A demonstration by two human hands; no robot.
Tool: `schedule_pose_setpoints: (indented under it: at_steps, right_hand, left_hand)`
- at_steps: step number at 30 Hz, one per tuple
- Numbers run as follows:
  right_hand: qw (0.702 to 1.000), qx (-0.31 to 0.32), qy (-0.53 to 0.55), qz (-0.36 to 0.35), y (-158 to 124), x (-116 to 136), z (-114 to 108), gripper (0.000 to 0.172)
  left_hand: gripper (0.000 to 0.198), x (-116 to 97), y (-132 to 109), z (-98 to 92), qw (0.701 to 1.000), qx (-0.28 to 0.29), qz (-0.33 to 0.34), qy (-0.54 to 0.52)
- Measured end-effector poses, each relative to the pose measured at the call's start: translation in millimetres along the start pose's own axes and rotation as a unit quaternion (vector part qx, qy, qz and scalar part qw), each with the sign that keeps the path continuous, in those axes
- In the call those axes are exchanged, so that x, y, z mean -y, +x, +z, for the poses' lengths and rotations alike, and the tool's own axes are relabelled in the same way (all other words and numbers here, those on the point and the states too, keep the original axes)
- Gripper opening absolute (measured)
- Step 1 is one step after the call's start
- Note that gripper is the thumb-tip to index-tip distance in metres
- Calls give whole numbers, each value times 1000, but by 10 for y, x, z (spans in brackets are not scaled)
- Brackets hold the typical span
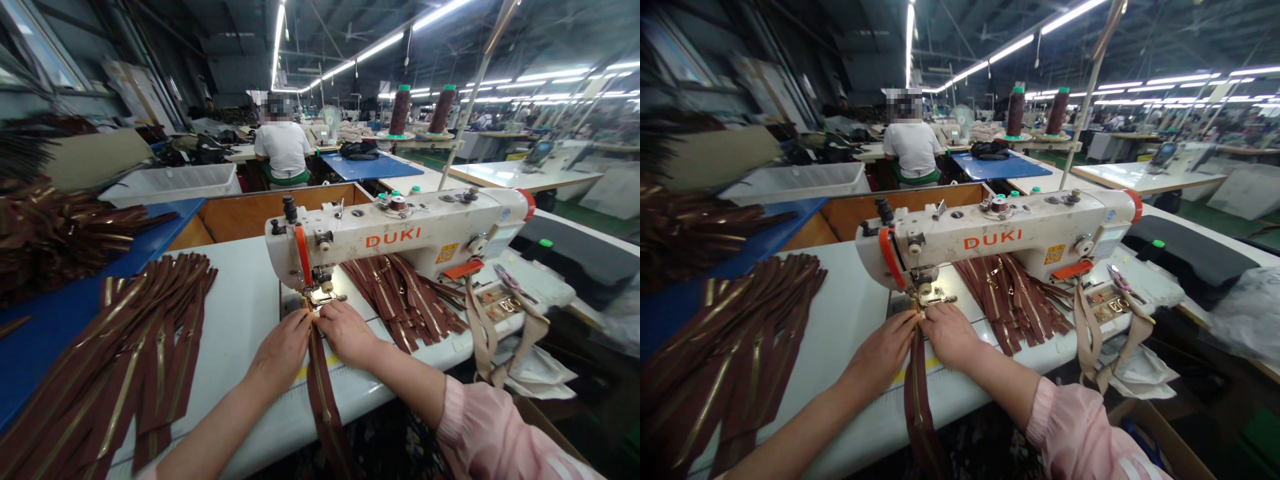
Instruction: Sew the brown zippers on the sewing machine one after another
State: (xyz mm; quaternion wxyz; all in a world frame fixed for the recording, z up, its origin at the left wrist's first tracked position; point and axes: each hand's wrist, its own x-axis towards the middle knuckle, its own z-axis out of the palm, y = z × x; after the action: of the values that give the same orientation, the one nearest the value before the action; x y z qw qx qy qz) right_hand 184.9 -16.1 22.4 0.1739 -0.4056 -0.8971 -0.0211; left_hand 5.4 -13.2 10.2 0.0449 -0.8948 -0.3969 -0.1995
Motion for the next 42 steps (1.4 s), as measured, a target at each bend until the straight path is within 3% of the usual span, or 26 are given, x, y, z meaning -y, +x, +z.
schedule_pose_setpoints:
  at_steps: [25,28,35,42]
  right_hand:
    - [999,-1,34,30,9,-8,-22,18]
    - [997,-13,67,47,-69,21,-28,17]
    - [984,-31,160,77,-412,227,-81,18]
    - [973,-58,194,113,-451,290,-54,19]
  left_hand:
    - [33,-25,22,1,999,-10,-25,19]
    - [35,-151,-92,-54,999,-16,-19,25]
    - [36,-738,-504,-181,999,-28,40,16]
    - [34,-861,-429,-178,999,-29,-22,-9]
